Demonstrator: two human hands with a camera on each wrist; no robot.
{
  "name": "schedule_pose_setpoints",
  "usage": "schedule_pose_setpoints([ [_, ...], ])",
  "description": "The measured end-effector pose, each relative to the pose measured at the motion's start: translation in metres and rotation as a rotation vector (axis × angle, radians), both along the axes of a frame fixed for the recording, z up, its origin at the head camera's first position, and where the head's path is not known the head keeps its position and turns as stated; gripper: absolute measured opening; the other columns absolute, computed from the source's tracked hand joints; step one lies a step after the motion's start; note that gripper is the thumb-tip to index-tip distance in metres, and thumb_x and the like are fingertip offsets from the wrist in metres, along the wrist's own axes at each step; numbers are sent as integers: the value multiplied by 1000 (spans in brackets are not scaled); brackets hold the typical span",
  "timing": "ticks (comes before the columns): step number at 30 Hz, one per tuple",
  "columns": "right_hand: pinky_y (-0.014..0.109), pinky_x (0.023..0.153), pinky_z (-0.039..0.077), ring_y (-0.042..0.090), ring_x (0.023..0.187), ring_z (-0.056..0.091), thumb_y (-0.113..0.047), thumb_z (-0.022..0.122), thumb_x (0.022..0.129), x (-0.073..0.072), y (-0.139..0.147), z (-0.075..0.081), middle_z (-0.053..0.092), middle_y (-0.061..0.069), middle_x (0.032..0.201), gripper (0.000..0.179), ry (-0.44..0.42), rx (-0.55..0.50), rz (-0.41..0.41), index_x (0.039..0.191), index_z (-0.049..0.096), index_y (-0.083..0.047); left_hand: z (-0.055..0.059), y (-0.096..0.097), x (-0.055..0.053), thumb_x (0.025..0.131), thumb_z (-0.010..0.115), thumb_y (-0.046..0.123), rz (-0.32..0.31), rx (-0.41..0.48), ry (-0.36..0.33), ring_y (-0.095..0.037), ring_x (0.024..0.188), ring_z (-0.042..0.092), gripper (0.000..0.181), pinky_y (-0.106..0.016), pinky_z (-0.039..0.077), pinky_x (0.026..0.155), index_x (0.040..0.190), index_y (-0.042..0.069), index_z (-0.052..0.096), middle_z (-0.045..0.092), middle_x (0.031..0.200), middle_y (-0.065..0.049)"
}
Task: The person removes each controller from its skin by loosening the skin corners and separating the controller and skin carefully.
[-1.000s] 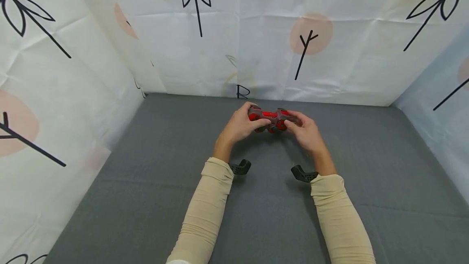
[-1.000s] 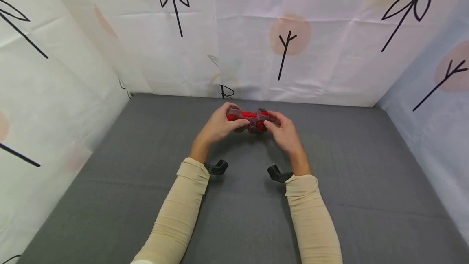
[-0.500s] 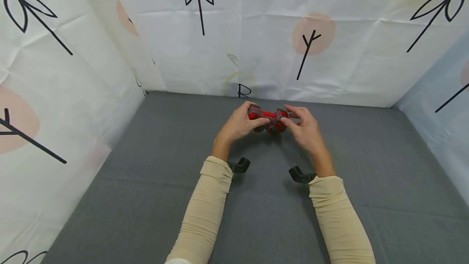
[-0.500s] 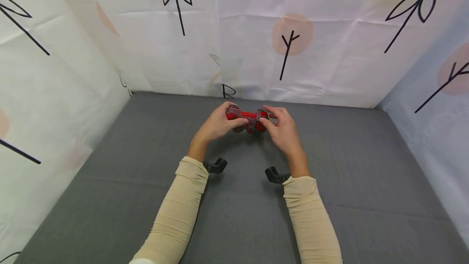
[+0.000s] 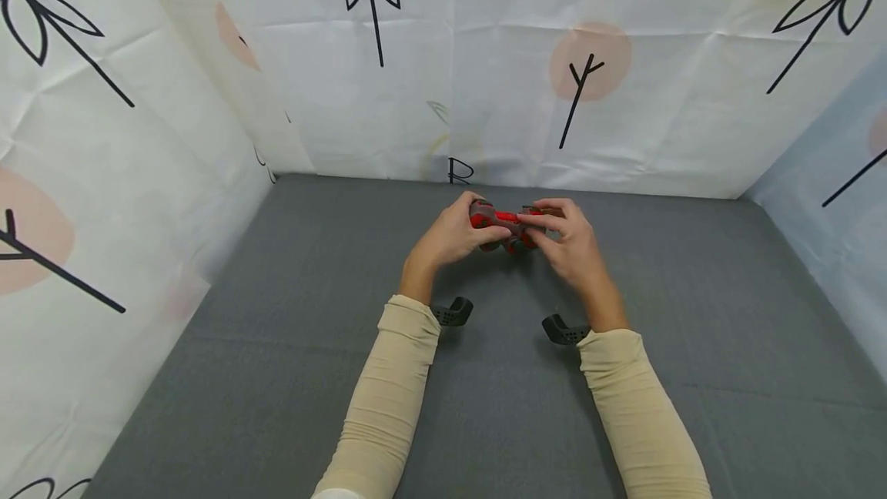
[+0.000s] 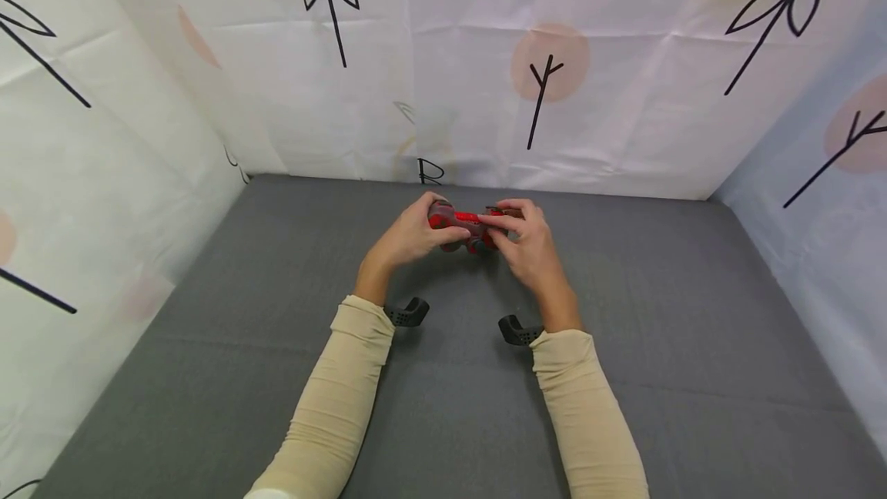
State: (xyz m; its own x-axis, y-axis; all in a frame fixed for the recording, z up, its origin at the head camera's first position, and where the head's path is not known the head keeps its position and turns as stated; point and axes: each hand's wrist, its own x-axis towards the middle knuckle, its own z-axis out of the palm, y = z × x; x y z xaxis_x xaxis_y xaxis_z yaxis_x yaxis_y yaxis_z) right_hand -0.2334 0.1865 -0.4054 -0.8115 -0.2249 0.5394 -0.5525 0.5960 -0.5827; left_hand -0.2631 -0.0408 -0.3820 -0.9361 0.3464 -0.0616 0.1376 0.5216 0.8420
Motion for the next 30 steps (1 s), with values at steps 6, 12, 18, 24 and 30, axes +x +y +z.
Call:
schedule_pose_setpoints([
  [6, 52, 87, 47, 43, 115, 53, -2, 78, 88, -3, -2, -4, 64, 22, 126, 15, 175, 27, -19, 103, 81, -3, -1, 0, -3, 88, 76, 52, -1, 1, 1, -21, 98, 64, 69, -34, 53, 82, 139, 17, 45, 64, 120, -3],
  [12, 50, 85, 46, 41, 111, 55, -5, 81, 85, -4, -2, -3, 65, 22, 123, 16, 204, 49, -22, 100, 81, -2, 0, 0, -3, 88, 76, 53, 0, -12, 0, -21, 98, 64, 69, -34, 54, 81, 140, 18, 45, 64, 120, -3],
  [18, 49, 85, 45, 42, 110, 55, -8, 82, 84, -2, -3, 0, 64, 23, 122, 23, 212, 92, -20, 106, 79, -4, 1, 1, -2, 89, 75, 53, -7, -26, 2, -21, 99, 65, 67, -36, 54, 82, 139, 19, 46, 64, 120, -3],
  [24, 50, 84, 46, 42, 109, 56, -7, 82, 84, -1, -5, -2, 64, 23, 123, 21, 216, 102, -15, 105, 81, -5, -3, -1, -3, 88, 75, 55, 4, -26, 7, -21, 98, 64, 67, -37, 54, 82, 138, 19, 47, 65, 118, -3],
  [30, 47, 81, 44, 40, 107, 54, -8, 81, 86, 0, -10, -2, 64, 21, 124, 15, 172, 95, -33, 100, 81, -5, -3, -2, -3, 88, 75, 56, 15, -48, 4, -21, 98, 63, 68, -35, 53, 80, 138, 18, 47, 64, 118, -4],
])
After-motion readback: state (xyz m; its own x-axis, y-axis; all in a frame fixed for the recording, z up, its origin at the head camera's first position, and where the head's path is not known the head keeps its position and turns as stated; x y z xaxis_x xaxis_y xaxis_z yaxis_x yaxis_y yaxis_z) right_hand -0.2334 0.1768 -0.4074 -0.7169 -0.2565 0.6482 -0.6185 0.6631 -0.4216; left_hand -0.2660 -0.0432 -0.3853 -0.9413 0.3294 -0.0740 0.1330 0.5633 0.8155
